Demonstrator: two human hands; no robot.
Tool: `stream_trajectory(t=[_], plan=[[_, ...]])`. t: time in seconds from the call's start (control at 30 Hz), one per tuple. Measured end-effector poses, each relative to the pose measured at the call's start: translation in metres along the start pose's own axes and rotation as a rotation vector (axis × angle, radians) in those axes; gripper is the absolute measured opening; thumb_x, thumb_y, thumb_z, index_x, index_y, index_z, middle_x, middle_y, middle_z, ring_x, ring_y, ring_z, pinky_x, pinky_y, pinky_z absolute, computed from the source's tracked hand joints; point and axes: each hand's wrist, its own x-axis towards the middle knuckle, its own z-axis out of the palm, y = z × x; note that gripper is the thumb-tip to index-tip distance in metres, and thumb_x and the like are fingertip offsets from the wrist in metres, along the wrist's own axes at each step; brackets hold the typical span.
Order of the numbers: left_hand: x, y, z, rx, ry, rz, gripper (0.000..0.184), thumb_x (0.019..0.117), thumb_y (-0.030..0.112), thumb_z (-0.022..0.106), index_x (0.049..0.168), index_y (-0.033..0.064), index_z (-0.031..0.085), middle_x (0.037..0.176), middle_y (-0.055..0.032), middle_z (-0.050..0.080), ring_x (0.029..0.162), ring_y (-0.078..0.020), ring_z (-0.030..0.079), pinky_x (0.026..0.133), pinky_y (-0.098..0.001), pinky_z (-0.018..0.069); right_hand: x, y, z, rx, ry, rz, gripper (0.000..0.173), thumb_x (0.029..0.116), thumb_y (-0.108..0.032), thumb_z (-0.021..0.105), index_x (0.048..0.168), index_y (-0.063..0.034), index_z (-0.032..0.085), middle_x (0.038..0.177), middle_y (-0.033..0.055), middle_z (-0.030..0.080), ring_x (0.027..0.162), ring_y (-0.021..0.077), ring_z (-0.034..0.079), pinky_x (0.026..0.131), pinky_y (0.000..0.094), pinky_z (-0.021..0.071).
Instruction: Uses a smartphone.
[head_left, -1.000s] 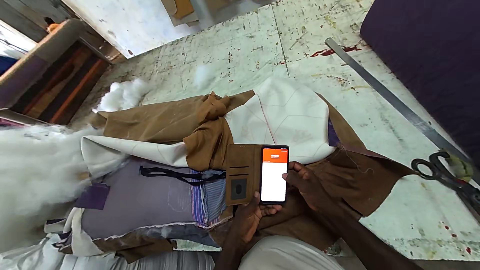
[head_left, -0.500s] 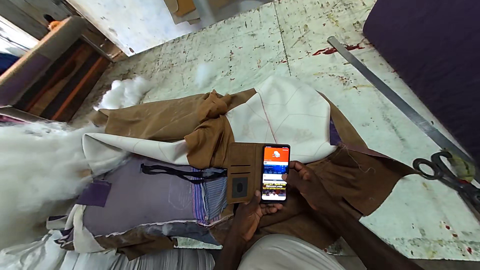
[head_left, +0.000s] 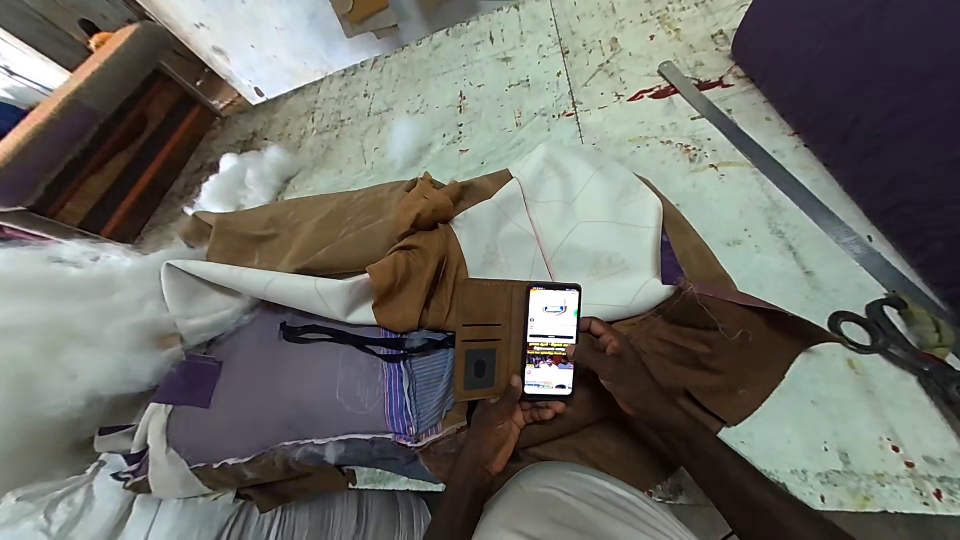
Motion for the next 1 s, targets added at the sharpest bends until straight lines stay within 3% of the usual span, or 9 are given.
stream_trajectory(t=[0.1,0.3,0.4,0.57,0.67,0.83,1.0], plan=[[0.0,0.0,0.0,-0.017,-0.008,-0.001,0.04,0.11,0.02,0.041,0.136,-0.0091,0.05,0.117,-0.0333,0.067,0.1,-0.0405,0.072,0.093,-0.0486,0.0597,0.0,0.0,0.0,0.006,0.002,-0.018,0.024,0.1011,-0.011,0.059,0.125,-0.0093,0.062,0.107,0.0132,0.071,0.085,0.0246,0.071,0.071,0.0369,0.0612],[-0.001,0.001,0.001,-0.023,-0.008,0.011,0.038,0.1103,0.018,0.039,0.136,-0.008,0.05,0.115,-0.0335,0.067,0.098,-0.0401,0.073,0.09,-0.048,0.0608,0.0,0.0,-0.001,0.011,-0.03,-0.026,0.028,0.099,-0.014,0.063,0.127,-0.0103,0.062,0.107,0.0129,0.072,0.087,0.0238,0.071,0.071,0.0362,0.0614],[-0.001,0.002,0.001,-0.016,0.0,0.013,0.038,0.1103,0.018,0.039,0.135,-0.0084,0.05,0.114,-0.0329,0.068,0.097,-0.0401,0.073,0.089,-0.0478,0.0611,0.003,-0.001,0.0,0.058,-0.036,-0.03,0.029,0.0975,-0.011,0.063,0.126,-0.0067,0.062,0.109,0.0146,0.071,0.092,0.0248,0.071,0.078,0.0376,0.0612],[-0.001,0.002,0.001,-0.02,0.003,0.004,0.038,0.1101,0.019,0.04,0.135,-0.0083,0.051,0.114,-0.033,0.068,0.097,-0.0396,0.074,0.09,-0.0474,0.0609,0.0,-0.002,-0.001,0.004,-0.039,-0.026,0.028,0.0991,-0.015,0.064,0.127,-0.0108,0.063,0.108,0.0131,0.072,0.087,0.0234,0.071,0.071,0.0353,0.061],[0.0,0.002,-0.001,-0.023,0.0,-0.002,0.039,0.1104,0.019,0.04,0.135,-0.0089,0.051,0.115,-0.0332,0.068,0.098,-0.0397,0.073,0.091,-0.0475,0.0607,0.003,-0.002,-0.002,-0.007,-0.02,-0.033,0.023,0.1022,-0.019,0.058,0.122,-0.0096,0.065,0.1,0.0118,0.072,0.083,0.0198,0.069,0.07,0.0323,0.0591],[0.0,0.004,0.0,0.016,-0.008,-0.023,0.041,0.1105,0.02,0.039,0.135,-0.0108,0.051,0.113,-0.0324,0.069,0.098,-0.0383,0.073,0.092,-0.0468,0.0602,0.016,-0.015,-0.007,-0.01,0.033,-0.066,0.02,0.1046,-0.015,0.055,0.118,-0.0045,0.064,0.098,0.0099,0.071,0.088,0.0172,0.069,0.079,0.0342,0.059],[0.001,0.002,-0.003,0.02,-0.037,-0.011,0.041,0.1099,0.022,0.042,0.136,-0.0084,0.051,0.115,-0.0322,0.068,0.099,-0.0388,0.073,0.092,-0.0474,0.0601,0.014,-0.021,-0.007,-0.007,0.039,-0.04,0.02,0.1033,-0.011,0.056,0.121,-0.0051,0.062,0.099,0.0099,0.071,0.089,0.017,0.069,0.081,0.0336,0.0589]])
